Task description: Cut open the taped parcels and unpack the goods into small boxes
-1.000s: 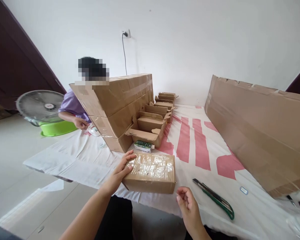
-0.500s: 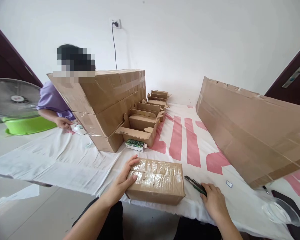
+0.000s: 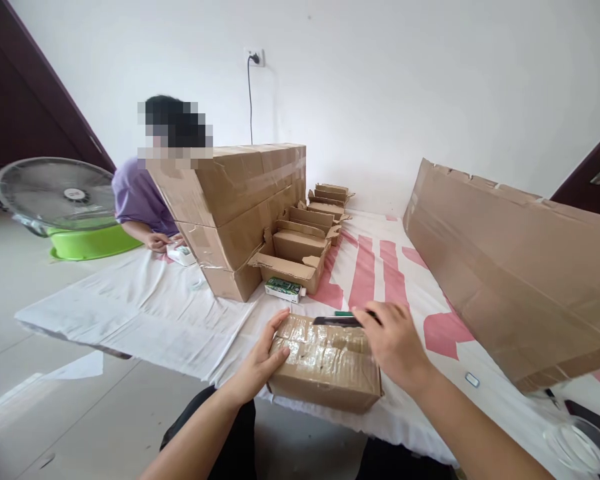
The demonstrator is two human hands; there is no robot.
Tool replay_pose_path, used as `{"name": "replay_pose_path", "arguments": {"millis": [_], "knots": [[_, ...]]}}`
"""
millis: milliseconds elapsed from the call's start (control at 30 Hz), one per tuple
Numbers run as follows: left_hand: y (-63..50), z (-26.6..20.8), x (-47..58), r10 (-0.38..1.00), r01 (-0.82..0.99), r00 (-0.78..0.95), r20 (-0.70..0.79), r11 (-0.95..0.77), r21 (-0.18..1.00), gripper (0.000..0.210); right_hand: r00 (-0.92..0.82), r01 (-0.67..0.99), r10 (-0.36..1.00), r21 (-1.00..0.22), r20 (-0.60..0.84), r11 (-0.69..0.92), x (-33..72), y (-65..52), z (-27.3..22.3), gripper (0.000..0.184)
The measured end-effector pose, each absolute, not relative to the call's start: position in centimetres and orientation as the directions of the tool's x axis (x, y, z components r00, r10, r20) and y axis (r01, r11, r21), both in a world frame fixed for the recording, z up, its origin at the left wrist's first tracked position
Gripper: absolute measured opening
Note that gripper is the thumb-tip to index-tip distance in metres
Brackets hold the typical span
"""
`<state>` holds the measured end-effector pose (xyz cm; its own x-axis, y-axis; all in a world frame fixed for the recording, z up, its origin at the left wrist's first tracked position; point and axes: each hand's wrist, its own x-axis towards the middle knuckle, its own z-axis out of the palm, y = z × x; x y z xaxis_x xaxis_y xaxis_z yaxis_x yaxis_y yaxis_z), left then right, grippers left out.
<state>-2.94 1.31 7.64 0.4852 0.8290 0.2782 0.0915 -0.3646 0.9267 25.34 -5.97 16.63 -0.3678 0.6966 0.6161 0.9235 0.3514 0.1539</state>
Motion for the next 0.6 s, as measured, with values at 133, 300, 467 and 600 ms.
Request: {"name": "replay_pose_path", "arguments": {"millis": [133, 300, 467, 600], "knots": [[1.4, 7.5, -3.0, 0.82, 0.102, 0.492, 0.293, -0.388, 0.916, 0.061, -0.515, 0.849, 0.635, 0.241, 0.576, 0.47, 20.7, -3.4, 17.0, 0.032], [1.5, 7.5, -3.1, 0.809, 0.103, 0.504, 0.302, -0.404, 0.909, 0.059, -0.608, 0.785, 0.564, 0.318, 0.558, 0.532, 20.2, -2.5, 16.8, 0.033], [1.4, 7.5, -3.1, 0.813, 0.113, 0.497, 0.304, -0.408, 0.906, 0.055, -0.636, 0.769, 0.585, 0.348, 0.503, 0.536, 23.5, -4.4, 17.6, 0.037], [1.4, 7.6, -3.1, 0.821, 0.125, 0.487, 0.298, -0.403, 0.906, 0.054, -0.606, 0.795, 0.651, 0.352, 0.457, 0.493, 26.9, -7.1, 18.0, 0.044]]}}
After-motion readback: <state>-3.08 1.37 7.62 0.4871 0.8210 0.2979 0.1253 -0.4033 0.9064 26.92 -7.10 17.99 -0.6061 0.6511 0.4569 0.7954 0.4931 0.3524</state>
